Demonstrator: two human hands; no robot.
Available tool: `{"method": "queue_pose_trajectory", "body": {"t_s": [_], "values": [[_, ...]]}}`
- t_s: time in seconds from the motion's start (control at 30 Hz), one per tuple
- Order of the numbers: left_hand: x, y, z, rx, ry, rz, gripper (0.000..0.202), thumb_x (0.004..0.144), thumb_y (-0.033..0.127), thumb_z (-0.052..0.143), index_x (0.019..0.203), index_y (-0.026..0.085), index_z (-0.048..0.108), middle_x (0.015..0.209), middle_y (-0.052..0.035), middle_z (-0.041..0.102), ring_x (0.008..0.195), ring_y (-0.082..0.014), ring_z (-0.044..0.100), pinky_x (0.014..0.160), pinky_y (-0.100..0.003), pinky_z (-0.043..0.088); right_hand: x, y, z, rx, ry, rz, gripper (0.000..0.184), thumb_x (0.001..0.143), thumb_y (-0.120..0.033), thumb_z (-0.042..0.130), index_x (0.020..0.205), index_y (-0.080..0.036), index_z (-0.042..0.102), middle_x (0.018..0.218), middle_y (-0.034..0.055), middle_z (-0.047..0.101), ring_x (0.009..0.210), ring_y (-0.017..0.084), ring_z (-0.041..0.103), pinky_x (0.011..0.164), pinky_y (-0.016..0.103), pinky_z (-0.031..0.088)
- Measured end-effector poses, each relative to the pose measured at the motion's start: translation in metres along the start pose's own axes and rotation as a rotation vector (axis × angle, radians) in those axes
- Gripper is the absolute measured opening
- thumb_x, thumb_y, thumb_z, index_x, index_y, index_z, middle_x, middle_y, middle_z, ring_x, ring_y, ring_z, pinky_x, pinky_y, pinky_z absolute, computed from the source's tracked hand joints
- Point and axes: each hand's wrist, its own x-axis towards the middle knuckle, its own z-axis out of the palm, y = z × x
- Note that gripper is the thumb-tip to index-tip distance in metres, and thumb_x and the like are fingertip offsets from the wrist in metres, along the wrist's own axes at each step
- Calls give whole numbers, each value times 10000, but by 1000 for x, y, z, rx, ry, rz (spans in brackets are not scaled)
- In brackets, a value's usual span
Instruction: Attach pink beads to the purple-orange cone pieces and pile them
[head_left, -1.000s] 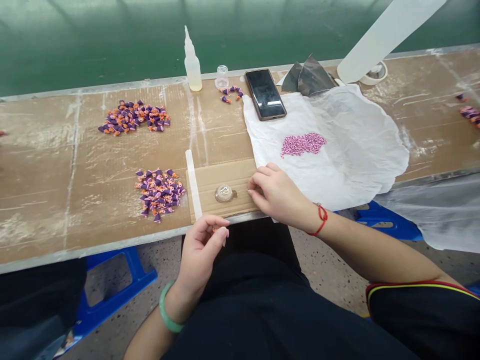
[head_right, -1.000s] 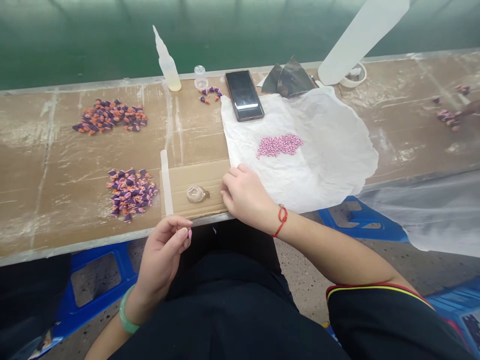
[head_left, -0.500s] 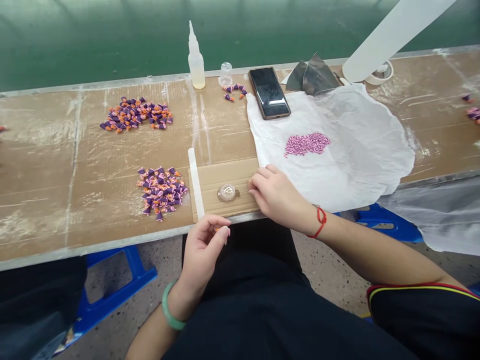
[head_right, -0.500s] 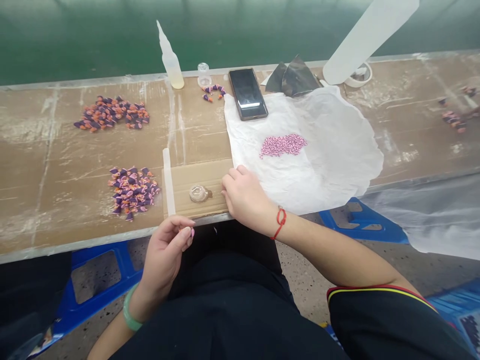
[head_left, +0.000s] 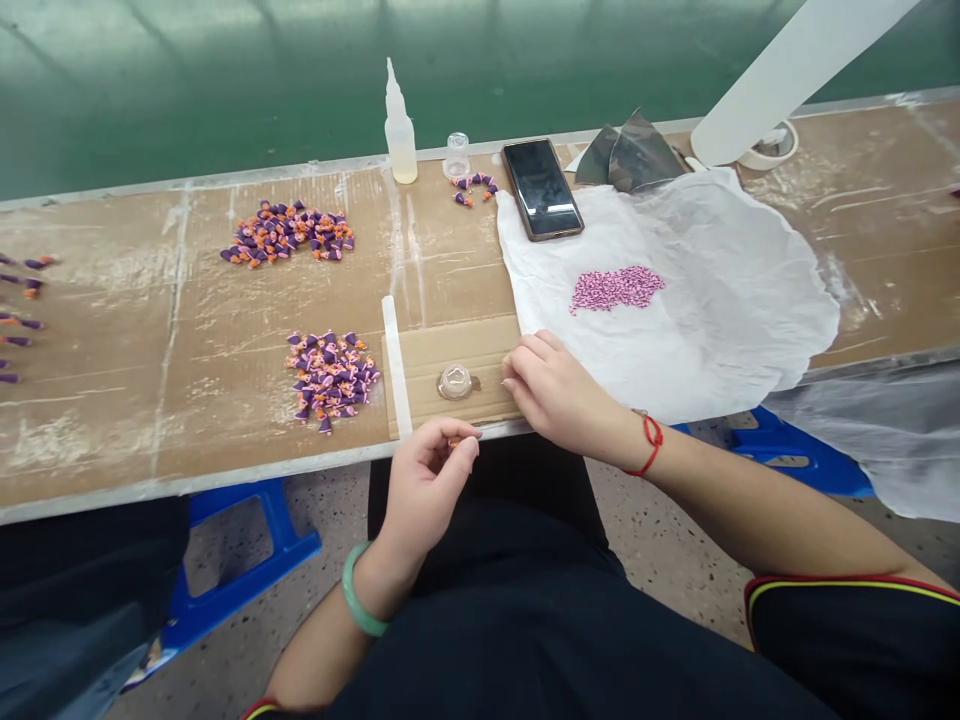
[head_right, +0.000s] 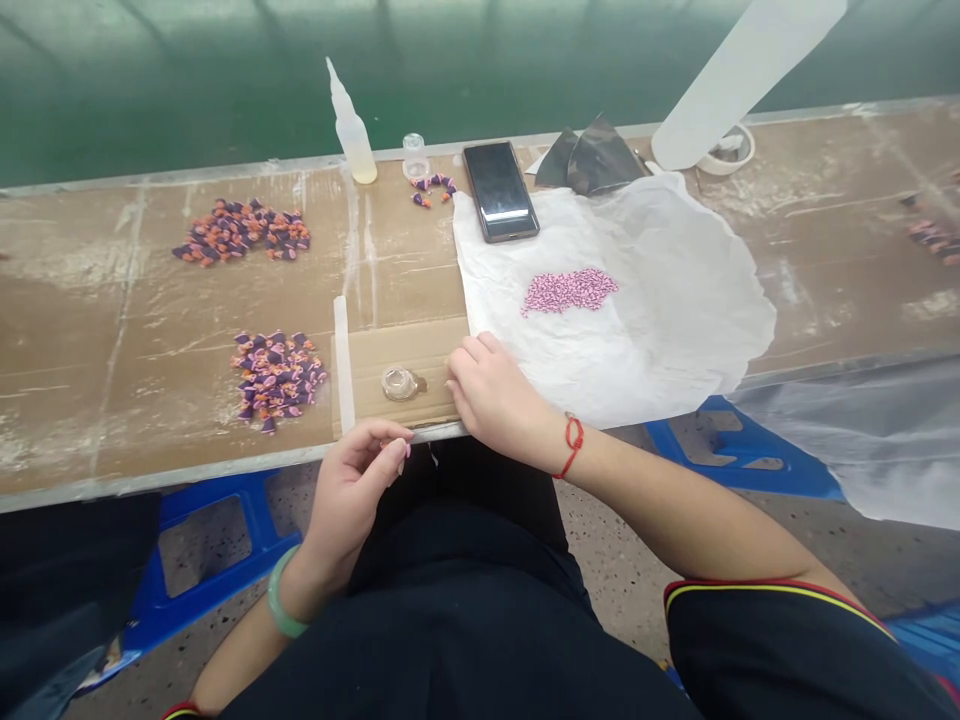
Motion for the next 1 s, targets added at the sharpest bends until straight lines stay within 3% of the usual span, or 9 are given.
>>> {"method": "queue_pose_trajectory", "body": {"t_s": [0.17, 0.33, 0.47, 0.7, 1.0], "values": [[9, 0, 9, -66, -82, -87, 209, 797, 352, 746, 793, 154, 680, 620, 17, 562, 531, -86, 440, 496, -212, 329, -8, -17, -16, 108, 143, -146, 153, 936, -100, 436, 850, -214, 488, 854, 85, 539, 836, 258, 461, 754, 416, 441], [17, 9, 15, -208, -226, -208, 356, 749, 472, 784, 734, 153, 626, 540, 45, 479, 464, -56, 343, 443, -196, 223, -15, -27, -31, 98, 159, -326, 180, 930, -69, 433, 856, -217, 505, 876, 81, 564, 848, 249, 478, 750, 416, 443], [15, 18, 18, -146, -259, -186, 355, 772, 471, 763, 717, 160, 602, 526, 50, 470, 456, -56, 342, 445, -202, 239, -18, -27, -38, 37, 142, -375, 204, 930, -49, 435, 846, -211, 527, 843, 74, 562, 826, 238, 477, 766, 410, 470], [10, 26, 24, 62, -230, 14, 249, 840, 383, 682, 747, 159, 624, 601, 18, 541, 544, -102, 453, 516, -241, 343, -21, -27, -40, -106, 144, -406, 240, 951, -60, 418, 810, -188, 565, 841, 99, 565, 845, 242, 471, 755, 387, 493], [15, 23, 22, -6, -282, -54, 293, 774, 385, 755, 699, 161, 582, 561, 49, 486, 498, -72, 374, 488, -214, 304, -25, -26, -44, -195, 163, -504, 233, 965, -68, 396, 976, -139, 618, 900, 120, 633, 924, 263, 484, 811, 395, 476]]}}
